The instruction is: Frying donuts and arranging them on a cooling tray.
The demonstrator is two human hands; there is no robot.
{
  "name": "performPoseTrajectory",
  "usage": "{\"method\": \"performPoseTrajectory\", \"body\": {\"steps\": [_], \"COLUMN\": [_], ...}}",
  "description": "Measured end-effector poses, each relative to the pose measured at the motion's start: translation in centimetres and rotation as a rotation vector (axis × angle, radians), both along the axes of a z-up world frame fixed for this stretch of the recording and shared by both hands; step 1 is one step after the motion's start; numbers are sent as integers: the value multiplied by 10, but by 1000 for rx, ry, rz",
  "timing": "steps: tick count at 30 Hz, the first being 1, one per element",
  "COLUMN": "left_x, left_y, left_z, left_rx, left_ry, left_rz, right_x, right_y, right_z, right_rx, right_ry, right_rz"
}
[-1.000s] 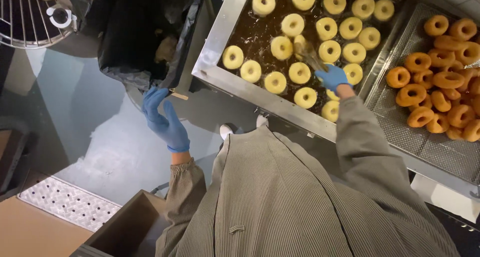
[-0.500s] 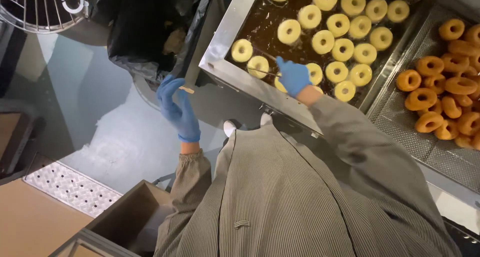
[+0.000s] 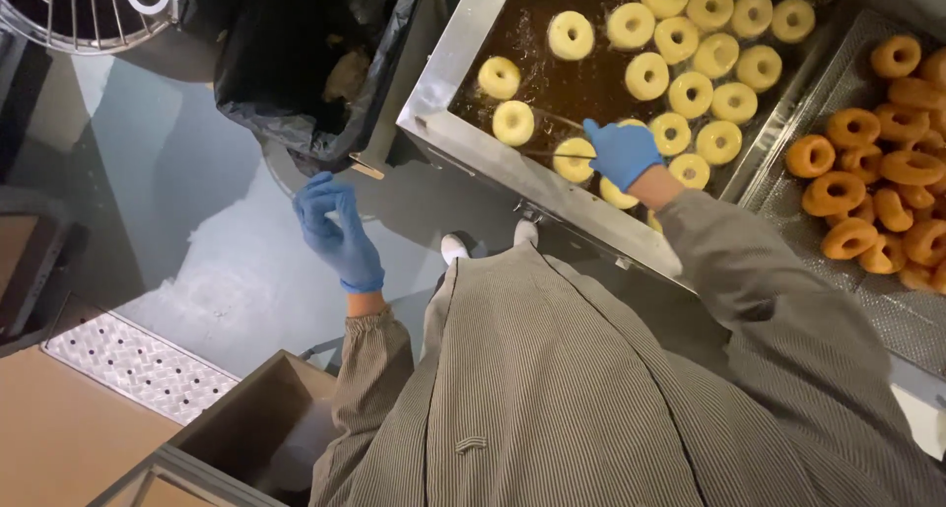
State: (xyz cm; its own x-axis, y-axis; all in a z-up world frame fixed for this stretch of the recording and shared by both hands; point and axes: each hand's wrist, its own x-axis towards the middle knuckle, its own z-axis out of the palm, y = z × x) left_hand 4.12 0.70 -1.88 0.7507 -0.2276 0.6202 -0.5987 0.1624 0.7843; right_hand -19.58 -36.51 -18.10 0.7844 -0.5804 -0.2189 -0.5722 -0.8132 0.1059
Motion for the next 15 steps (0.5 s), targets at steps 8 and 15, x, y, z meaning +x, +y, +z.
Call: {"method": "performPoseTrajectory", "body": {"steps": [8,15], "left_x": [-8,3], "left_y": [-28,-28], "left_z": [30,2], "left_rx": [57,59], "left_ry": [-113,5], "left_rz": [-103,-235], "right_x": [-8,-85], "right_y": [25,17], "right_z": [17,11], "right_rx": [444,334], "right_ry": [-221,-75], "right_rz": [-169,-391]}}
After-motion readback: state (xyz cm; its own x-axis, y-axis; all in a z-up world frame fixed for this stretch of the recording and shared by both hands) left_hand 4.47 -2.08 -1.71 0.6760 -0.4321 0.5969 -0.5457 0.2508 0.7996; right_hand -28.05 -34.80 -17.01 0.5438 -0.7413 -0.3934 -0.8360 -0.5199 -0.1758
